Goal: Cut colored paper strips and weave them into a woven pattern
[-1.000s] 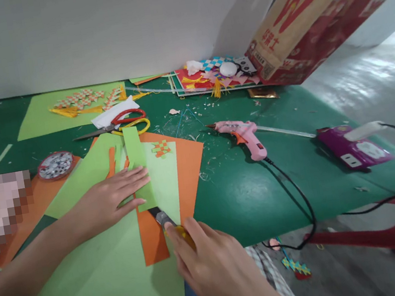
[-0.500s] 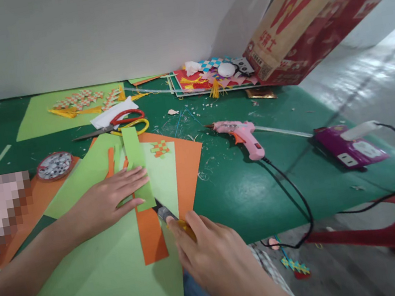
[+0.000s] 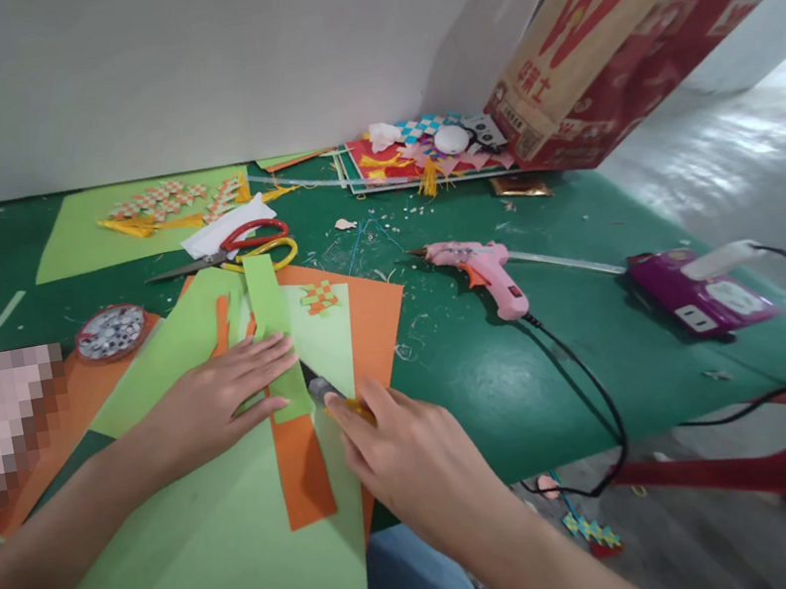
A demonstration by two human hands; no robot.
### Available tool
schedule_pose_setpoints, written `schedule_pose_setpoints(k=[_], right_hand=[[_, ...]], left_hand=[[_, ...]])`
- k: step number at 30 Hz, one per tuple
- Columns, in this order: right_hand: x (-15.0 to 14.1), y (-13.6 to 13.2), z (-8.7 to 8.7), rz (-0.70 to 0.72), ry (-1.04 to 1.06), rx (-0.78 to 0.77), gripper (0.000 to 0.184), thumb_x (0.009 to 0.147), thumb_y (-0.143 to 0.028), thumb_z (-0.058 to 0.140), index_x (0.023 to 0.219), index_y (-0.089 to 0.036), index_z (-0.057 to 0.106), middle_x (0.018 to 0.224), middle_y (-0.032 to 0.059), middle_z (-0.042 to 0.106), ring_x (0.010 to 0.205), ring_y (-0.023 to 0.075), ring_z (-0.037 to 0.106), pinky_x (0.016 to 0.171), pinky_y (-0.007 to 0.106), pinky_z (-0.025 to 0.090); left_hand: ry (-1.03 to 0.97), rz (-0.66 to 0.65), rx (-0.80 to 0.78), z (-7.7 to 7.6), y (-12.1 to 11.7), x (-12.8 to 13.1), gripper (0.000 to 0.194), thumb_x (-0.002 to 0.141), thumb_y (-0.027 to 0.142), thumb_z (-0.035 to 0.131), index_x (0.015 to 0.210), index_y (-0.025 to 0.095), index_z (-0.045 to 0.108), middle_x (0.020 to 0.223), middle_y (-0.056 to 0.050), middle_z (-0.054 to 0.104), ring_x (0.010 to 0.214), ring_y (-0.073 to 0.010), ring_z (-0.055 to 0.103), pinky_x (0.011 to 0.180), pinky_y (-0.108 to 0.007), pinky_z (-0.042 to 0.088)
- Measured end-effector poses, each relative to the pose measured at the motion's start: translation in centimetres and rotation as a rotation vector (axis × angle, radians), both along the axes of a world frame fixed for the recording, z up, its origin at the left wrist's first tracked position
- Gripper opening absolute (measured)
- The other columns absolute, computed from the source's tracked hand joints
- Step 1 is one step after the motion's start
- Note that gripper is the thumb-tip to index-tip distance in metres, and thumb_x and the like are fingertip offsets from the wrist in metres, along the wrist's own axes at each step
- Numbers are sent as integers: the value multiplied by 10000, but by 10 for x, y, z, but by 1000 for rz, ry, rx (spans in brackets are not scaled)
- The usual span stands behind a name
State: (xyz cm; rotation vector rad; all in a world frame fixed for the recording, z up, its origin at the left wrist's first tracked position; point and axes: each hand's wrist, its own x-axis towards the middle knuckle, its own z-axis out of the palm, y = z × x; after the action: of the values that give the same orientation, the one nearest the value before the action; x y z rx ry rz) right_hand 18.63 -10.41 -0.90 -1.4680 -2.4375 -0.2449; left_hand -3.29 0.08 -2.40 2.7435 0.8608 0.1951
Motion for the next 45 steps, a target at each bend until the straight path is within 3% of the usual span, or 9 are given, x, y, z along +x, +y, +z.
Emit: schedule_pose_setpoints(k=[10,17,25,28,33,39,45], right_hand=[[-2,19,-2,-55,-4,-81,335,874,-153,451,1122,-157,676,803,39,614,506,84,544,442,214,364],[-2,10,0,-24,-12,-24,328,869,-126,447,1096,-132,684,770,42,598,497,93,527,427,225,349],[-3,-9,1,23,-29,-1,357,885,-87,369,1076,-104,670,730,38,563,466,101,474,427,238,371],[-3,-9,0,26,-8,4,364,896,-91,347,1072,-101,666,733,42,562,469,108,484,418,247,369],[-4,-8,0,30,7,-1,356,890,-96,368,1089,-100,663,765,52,582,493,120,521,426,261,386],[-4,-2,0,22,-33,1,328,876,-101,414,1085,-105,667,763,49,588,507,113,528,451,245,401],[-5,13,-1,-38,-43,-8,325,883,-143,433,1084,-157,687,756,35,592,479,85,506,431,225,321]], left_hand=[[-21,-26,55,-1,0,0,470,985,431,368,1358,187,517,1450,-55,462,1357,-211,417,1120,-382,378],[-72,-83,199,4,-7,5,402,1016,326,314,1254,179,602,1318,-87,596,1244,-210,551,1193,-520,152],[-95,-168,296,12,-14,8,325,994,239,383,1122,163,673,1123,-57,722,1072,-182,667,1112,-405,386],[-74,-100,284,8,-10,6,341,975,335,434,1167,154,650,1232,-87,667,1173,-221,606,1115,-435,379],[-3,52,241,3,-5,3,568,907,546,476,1276,125,573,1403,-139,518,1289,-286,500,1120,-474,363],[0,60,200,3,-5,3,577,905,567,459,1270,134,570,1405,-138,519,1293,-285,495,1123,-469,356],[-15,41,227,2,-5,3,548,910,533,479,1263,124,569,1392,-146,529,1273,-287,517,1106,-466,380]])
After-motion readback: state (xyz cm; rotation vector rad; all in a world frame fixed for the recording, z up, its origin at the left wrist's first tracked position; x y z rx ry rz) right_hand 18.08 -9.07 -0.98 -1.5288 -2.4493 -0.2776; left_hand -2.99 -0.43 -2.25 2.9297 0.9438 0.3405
